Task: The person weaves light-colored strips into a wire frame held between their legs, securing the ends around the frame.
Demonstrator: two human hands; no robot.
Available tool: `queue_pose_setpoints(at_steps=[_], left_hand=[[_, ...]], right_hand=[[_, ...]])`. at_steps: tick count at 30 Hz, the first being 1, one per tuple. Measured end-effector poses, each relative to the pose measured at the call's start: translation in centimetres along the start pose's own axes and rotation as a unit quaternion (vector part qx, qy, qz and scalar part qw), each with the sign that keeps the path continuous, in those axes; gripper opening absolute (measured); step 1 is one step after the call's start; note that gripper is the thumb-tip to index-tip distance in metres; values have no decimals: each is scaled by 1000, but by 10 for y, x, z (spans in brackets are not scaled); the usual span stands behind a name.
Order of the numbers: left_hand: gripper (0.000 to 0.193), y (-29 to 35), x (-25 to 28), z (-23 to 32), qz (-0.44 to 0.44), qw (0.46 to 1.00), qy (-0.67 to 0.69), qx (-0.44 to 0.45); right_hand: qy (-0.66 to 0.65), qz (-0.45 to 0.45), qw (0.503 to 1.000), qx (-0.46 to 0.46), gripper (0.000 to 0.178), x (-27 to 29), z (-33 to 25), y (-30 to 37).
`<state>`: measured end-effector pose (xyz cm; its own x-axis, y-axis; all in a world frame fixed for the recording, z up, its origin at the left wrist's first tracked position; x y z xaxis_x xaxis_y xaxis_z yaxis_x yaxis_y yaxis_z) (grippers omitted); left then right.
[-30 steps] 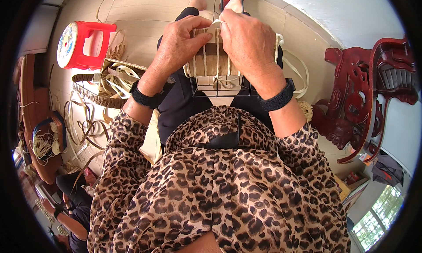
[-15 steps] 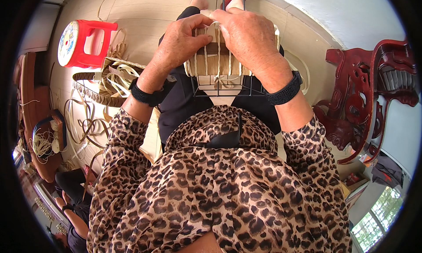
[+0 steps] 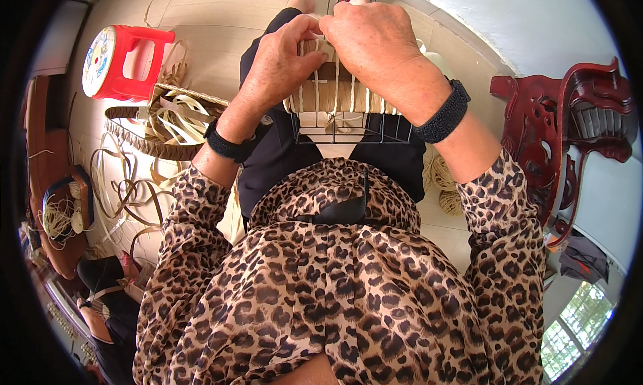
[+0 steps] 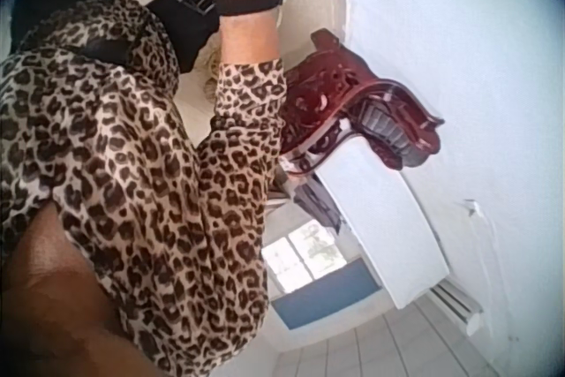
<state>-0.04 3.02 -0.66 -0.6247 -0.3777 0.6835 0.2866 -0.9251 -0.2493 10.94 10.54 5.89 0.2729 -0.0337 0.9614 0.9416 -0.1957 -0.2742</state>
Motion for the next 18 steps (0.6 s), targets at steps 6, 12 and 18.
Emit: queue_pose_setpoints(at_steps=[6, 12, 18], left_hand=[[24, 1, -2, 6, 32, 999, 19, -8], [20, 6, -5, 7, 60, 998, 10, -9], [6, 3, -5, 7, 102, 994, -23, -44]], right_hand=[[12, -46, 994, -100, 7, -2, -10, 4], [-162, 13, 954, -252, 12, -5, -19, 15], [-186, 56, 962, -194, 9, -8, -14, 21]])
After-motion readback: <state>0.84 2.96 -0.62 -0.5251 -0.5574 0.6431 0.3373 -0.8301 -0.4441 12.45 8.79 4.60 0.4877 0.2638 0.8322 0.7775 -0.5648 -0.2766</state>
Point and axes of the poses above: each hand's wrist, its own y-axis away from the middle knuckle, its own x-axis out of the back of the hand, z = x × y, the point moved 2 cm from there along -y, towards the middle knuckle, and after that the axes turned 15 degrees about -y, right-handed, at the moved point
